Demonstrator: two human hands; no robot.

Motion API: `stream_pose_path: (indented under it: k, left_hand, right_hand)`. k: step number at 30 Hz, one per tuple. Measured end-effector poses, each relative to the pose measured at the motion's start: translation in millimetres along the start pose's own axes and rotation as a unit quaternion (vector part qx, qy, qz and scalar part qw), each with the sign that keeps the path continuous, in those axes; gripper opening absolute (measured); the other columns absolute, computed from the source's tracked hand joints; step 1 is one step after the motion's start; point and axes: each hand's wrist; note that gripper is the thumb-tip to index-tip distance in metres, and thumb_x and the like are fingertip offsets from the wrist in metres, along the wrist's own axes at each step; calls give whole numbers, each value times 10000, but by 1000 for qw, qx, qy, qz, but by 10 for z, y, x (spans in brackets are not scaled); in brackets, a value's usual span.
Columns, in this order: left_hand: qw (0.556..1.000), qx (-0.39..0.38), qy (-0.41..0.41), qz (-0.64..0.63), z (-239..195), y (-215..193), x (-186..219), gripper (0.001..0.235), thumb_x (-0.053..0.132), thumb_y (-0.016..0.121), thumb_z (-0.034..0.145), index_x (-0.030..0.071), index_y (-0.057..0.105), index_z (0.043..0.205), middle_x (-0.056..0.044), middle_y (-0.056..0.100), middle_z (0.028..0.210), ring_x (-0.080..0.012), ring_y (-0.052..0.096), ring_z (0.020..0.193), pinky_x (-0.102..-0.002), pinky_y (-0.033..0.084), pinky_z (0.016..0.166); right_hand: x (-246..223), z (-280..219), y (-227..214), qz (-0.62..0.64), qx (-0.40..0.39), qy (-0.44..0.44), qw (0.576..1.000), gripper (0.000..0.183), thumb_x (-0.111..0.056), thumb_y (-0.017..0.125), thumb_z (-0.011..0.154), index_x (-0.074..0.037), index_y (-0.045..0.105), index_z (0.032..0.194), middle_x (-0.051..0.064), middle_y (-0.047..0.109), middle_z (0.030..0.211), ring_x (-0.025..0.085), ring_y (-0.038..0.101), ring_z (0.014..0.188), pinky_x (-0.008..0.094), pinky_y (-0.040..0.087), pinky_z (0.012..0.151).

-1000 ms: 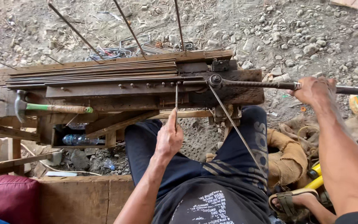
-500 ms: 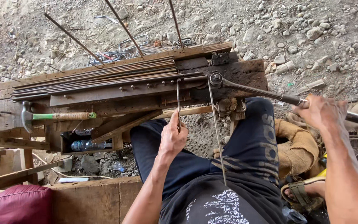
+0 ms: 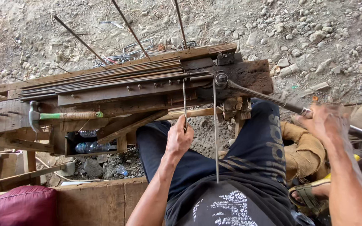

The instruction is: The person uses a manual metal bending machine to bend thin metal rods into rectangular shapes. They insert a rod into the machine, turn a crank to bend it around a jig, and then remove the finished piece.

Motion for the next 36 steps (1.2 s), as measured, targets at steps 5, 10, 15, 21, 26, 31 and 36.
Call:
stream_pose_path:
  k: [5,10,15,21,26,31,36]
  left_hand:
    - [973,-67,-103,-197,-154,-164,230,212,310,541,942,101,517,914,6,415,721,-132,479,587,-303,522,595]
    - [921,-90,-82,-370,-223,-68,-2,214,264,544,1005,69,607,1068,-25,576,804,-110,596,558,-234,491,515]
    - [882,-101,-67,-455,-263,-14,-48,240,231,553,1008,39,596,1146,-78,582,837,-166,633,586,-265,526,543]
    - [895,-101,-105,-421,-235,-56,-1,84,133,550,997,52,549,1021,-94,575,694,-116,536,479,-241,467,442]
    - [917,-104,-84,-376,-208,-171,49,80,90,541,959,38,560,1017,-53,539,693,-101,584,535,-196,421,391]
    - [910,-97,-84,-395,-213,-160,47,73,74,552,950,35,567,1009,-63,557,654,-79,531,478,-182,386,359]
    - [905,-91,-99,-403,-267,-189,114,98,75,560,932,36,568,1022,-99,608,636,-77,444,385,-181,362,345]
  right_hand:
    - [-48,158,-134,57,-14,37,998,494,-653,595,897,-183,724,977,151,776,1145,358,703,1094,496,330,1059]
    - [75,374,131,43,18,16,999,509,-683,639,898,-189,708,1001,64,780,896,253,702,842,421,366,982]
    - [-2,284,-24,66,37,22,997,477,-662,649,901,-195,714,967,115,786,993,310,699,943,431,359,954]
    - [-35,33,-25,87,56,9,995,442,-591,668,912,-151,697,926,106,773,944,314,698,935,474,337,1053]
    - [5,-34,147,93,76,3,993,391,-577,699,876,-191,705,934,12,775,879,245,707,886,569,259,1156]
    - [-75,-224,15,87,48,21,995,469,-647,637,889,-182,684,920,89,775,913,314,717,908,530,324,1092]
    - [-109,-191,-18,83,31,30,996,503,-695,609,837,-215,708,953,140,785,1027,370,707,1029,483,382,972]
Point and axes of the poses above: each hand's wrist, its own z-axis towards the middle knuckle, its own y-axis out of the palm, x = y × z
